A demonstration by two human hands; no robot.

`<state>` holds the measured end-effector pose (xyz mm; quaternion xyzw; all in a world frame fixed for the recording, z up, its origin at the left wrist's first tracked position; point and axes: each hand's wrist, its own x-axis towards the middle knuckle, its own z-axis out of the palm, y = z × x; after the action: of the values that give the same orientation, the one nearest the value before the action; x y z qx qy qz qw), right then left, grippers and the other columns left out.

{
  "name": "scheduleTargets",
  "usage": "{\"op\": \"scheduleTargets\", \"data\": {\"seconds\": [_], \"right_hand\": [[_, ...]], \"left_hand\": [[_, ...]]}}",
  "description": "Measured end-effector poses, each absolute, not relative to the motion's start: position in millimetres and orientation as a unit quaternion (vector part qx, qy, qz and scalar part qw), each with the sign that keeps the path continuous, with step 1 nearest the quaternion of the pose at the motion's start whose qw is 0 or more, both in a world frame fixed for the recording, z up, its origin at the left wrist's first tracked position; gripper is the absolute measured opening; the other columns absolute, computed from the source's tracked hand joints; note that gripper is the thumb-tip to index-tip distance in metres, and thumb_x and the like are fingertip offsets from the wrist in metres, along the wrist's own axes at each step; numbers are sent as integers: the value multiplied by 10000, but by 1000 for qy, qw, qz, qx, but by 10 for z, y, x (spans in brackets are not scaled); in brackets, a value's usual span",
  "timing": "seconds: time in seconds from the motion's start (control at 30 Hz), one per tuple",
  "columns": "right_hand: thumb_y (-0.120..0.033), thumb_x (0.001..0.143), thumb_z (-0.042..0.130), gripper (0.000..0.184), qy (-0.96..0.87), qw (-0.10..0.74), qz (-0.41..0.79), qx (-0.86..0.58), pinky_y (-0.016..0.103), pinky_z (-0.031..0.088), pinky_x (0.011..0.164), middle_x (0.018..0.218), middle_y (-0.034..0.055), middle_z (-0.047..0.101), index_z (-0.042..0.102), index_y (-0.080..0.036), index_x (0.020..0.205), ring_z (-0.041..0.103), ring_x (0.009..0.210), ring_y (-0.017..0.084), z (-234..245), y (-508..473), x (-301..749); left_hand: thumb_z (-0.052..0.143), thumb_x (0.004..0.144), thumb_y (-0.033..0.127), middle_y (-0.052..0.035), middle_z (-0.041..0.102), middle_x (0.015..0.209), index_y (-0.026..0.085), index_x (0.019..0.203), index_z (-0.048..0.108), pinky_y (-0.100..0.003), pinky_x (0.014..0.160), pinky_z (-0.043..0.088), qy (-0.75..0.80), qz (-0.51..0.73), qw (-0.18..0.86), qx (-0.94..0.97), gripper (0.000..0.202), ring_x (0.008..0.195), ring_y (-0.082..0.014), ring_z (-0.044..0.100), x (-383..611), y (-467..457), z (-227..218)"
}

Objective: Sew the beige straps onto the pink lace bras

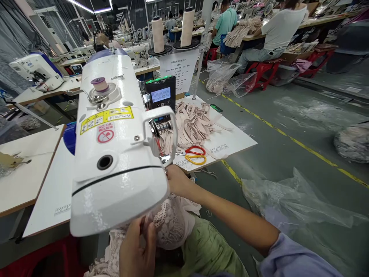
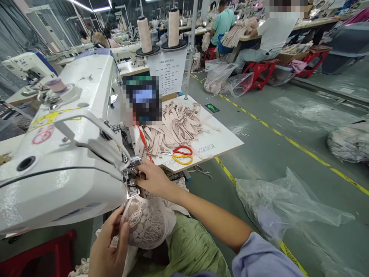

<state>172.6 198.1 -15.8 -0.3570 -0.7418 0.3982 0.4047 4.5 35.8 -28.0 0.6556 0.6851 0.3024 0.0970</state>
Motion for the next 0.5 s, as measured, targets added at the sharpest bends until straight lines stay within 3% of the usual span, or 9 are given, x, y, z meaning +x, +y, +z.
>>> {"op": "scheduleTargets", "data": {"seconds": [0.17, 0.33, 0.5], "right_hand": [[-98, 721, 580, 194, -738, 404, 388, -377, 281, 454, 655, 793, 7, 483, 447, -208, 634, 481, 712, 167, -171, 1931, 1732], [-159, 765, 602, 207, -722, 410, 386, -401, 332, 493, 813, 800, 12, 529, 453, -224, 637, 520, 749, 184, -203, 1870, 1715], [-141, 765, 597, 174, -712, 411, 394, -411, 375, 511, 857, 835, 23, 557, 483, -226, 665, 533, 742, 190, -203, 1856, 1680]], "left_hand": [[624, 888, 305, -186, 596, 1241, 169, 1269, 576, -465, 971, 419, 633, 302, -111, 705, 407, 1142, -317, 563, 285, 374, -306], [642, 879, 316, -195, 600, 1259, 129, 1362, 540, -467, 1023, 358, 623, 245, -132, 731, 528, 1183, -339, 535, 569, 387, -292], [649, 878, 275, -199, 569, 1310, 169, 1347, 573, -486, 1029, 372, 640, 241, -119, 720, 487, 1205, -344, 529, 566, 359, -313]]}}
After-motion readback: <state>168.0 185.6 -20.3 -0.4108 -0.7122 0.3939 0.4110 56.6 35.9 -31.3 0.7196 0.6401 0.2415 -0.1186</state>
